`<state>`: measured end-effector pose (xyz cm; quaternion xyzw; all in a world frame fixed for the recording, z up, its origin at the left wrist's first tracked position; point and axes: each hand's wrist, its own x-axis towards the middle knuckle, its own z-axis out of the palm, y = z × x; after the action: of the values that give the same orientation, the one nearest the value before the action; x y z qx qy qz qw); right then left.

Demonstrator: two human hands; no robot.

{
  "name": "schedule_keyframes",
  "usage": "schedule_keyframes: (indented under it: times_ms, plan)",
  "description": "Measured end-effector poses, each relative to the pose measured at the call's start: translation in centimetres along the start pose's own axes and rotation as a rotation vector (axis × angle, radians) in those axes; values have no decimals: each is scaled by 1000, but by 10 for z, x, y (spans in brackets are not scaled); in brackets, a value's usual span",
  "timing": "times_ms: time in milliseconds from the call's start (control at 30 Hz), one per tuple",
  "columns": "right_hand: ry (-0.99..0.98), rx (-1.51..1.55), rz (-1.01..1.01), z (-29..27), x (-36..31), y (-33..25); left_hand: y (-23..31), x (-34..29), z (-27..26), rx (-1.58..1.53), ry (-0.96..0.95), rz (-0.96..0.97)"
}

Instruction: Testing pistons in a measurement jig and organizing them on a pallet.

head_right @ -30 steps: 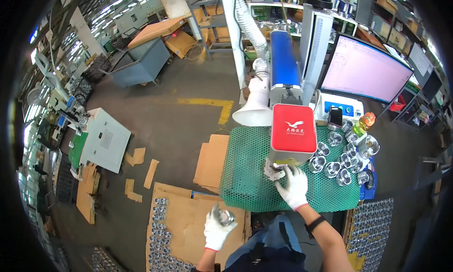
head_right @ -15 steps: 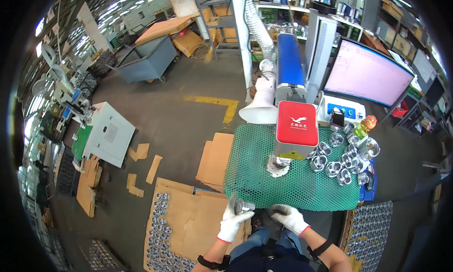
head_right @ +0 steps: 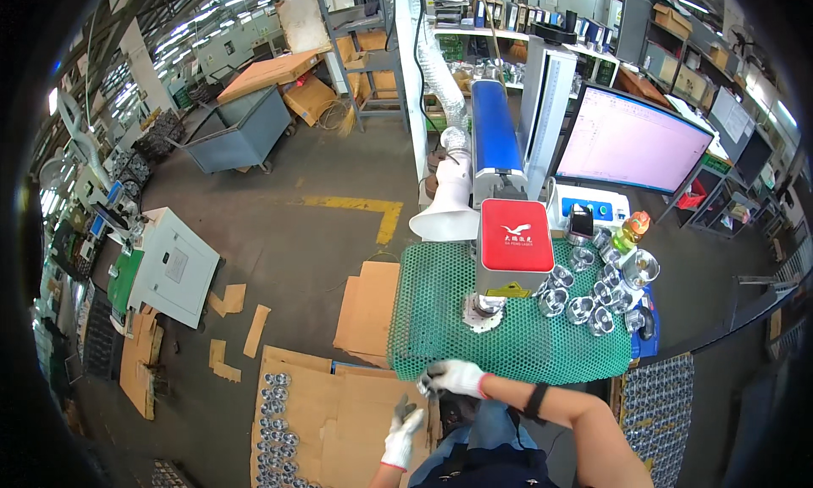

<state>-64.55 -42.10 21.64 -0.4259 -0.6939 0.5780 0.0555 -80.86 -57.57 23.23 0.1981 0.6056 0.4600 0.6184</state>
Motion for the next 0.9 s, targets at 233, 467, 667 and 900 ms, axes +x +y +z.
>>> schedule_keyframes:
  times_ms: [233, 467, 667, 900]
  plan:
    - [486, -1120, 36, -89, 126, -28, -58, 13, -56, -16, 214, -106]
    - [616, -998, -415, -77, 34, -23, -91, 48, -57, 220, 231, -72]
    - [948, -732, 108, -137, -109, 68, -32, 90, 1, 371, -47, -17]
    - [644, -1091, 312, -206, -162, 139, 35, 121, 69, 671, -357, 136]
